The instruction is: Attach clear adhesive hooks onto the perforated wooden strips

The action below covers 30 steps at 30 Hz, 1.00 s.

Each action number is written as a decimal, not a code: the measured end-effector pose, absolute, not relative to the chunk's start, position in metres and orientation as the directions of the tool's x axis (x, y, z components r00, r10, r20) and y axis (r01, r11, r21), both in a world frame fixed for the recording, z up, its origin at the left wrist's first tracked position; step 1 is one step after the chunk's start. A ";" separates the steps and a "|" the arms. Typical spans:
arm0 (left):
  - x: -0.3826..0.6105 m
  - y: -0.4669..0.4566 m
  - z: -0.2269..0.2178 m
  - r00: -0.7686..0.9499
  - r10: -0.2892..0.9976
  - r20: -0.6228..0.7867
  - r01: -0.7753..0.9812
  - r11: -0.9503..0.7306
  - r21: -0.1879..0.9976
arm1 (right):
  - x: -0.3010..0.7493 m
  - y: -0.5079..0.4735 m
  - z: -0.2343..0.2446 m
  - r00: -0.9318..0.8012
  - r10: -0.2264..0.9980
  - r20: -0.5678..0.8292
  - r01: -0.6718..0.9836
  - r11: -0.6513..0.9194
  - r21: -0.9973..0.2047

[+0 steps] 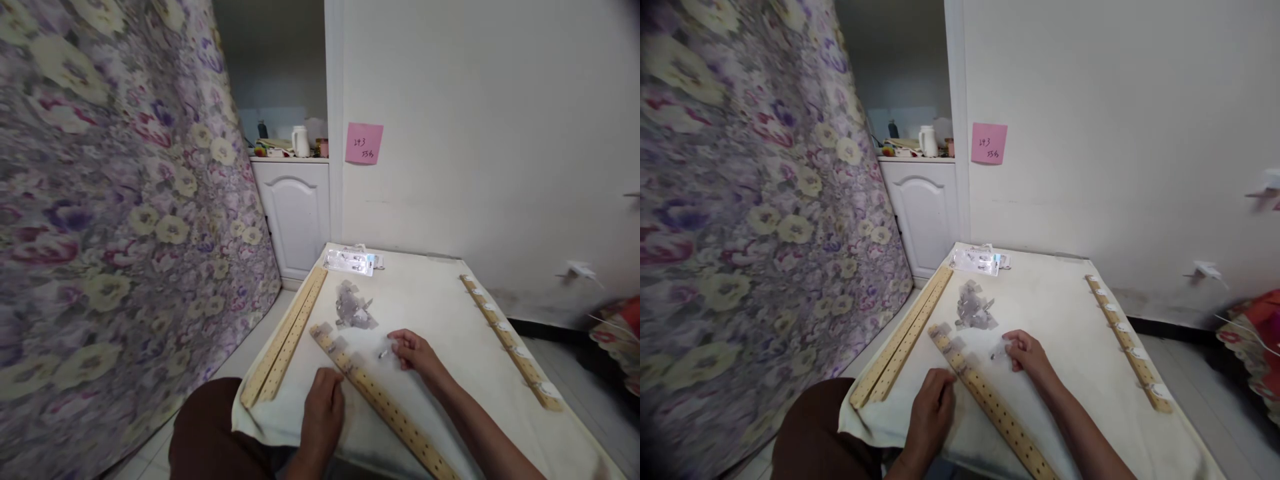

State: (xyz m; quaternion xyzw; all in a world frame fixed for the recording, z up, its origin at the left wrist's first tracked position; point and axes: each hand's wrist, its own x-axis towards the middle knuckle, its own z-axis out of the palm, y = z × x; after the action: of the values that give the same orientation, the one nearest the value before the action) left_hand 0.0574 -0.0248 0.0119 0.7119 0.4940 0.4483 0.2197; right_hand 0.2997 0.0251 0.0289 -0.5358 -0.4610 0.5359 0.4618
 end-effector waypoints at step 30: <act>0.059 -0.055 -0.007 0.380 0.839 0.389 0.666 -0.540 0.515 | 0.259 -0.001 0.004 -0.206 0.962 -0.182 0.111 -0.162 -0.981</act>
State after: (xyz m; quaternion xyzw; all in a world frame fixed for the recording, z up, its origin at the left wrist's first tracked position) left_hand 0.0593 -0.0546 -0.0072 0.8191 0.4593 0.3149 0.1377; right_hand 0.2589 -0.0014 0.0042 -0.5072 -0.5285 0.5688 0.3739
